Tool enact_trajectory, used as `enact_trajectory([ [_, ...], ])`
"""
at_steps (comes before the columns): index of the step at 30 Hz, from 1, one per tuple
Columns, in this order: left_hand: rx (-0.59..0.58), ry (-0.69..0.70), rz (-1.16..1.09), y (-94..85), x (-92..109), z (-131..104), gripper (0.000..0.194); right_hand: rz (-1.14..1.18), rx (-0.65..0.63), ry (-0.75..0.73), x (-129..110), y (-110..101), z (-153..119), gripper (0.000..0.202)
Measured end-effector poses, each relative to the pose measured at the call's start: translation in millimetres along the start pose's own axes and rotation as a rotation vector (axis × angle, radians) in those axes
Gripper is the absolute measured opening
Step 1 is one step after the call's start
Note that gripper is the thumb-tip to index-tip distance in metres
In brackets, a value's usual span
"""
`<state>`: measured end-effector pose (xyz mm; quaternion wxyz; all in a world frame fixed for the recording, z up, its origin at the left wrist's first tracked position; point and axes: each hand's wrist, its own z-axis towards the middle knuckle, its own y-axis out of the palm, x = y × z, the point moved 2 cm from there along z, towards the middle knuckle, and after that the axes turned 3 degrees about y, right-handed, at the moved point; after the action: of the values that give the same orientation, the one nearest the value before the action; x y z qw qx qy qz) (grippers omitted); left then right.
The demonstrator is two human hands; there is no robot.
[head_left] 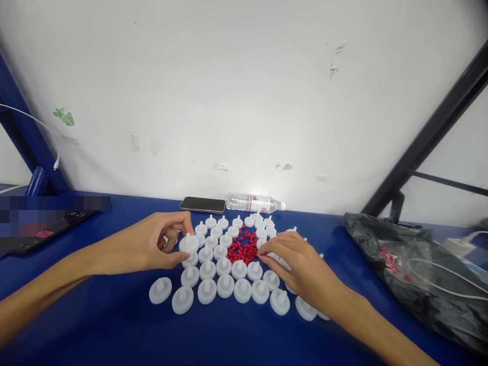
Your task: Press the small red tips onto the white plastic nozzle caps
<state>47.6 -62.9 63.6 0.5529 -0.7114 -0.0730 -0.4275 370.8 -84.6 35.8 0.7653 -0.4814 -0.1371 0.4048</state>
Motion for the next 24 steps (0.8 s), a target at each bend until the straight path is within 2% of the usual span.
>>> enact_trajectory([
  [3, 0.121, 0.015, 0.055, 10.6, 5, 4, 0.037, -0.006, 0.008, -0.044, -4, 0, 0, 0.014],
  [7, 0.214, 0.101, 0.134, 25.9, 7, 7, 0.036, -0.007, 0.064, -0.049, -7, -1, -1, 0.018],
  [13, 0.515, 0.472, 0.359, 54.8, 3, 6, 0.029, -0.013, 0.13, -0.13, -17, 2, -4, 0.018],
  [19, 0.581, 0.622, 0.614, 85.0, 19, -2, 0.036, 0.046, 0.209, -0.178, -31, 4, -5, 0.018],
  [24, 0.624, 0.651, 0.761, 95.3, 26, -8, 0.031, 0.078, 0.263, -0.21, -37, 5, -6, 0.018],
])
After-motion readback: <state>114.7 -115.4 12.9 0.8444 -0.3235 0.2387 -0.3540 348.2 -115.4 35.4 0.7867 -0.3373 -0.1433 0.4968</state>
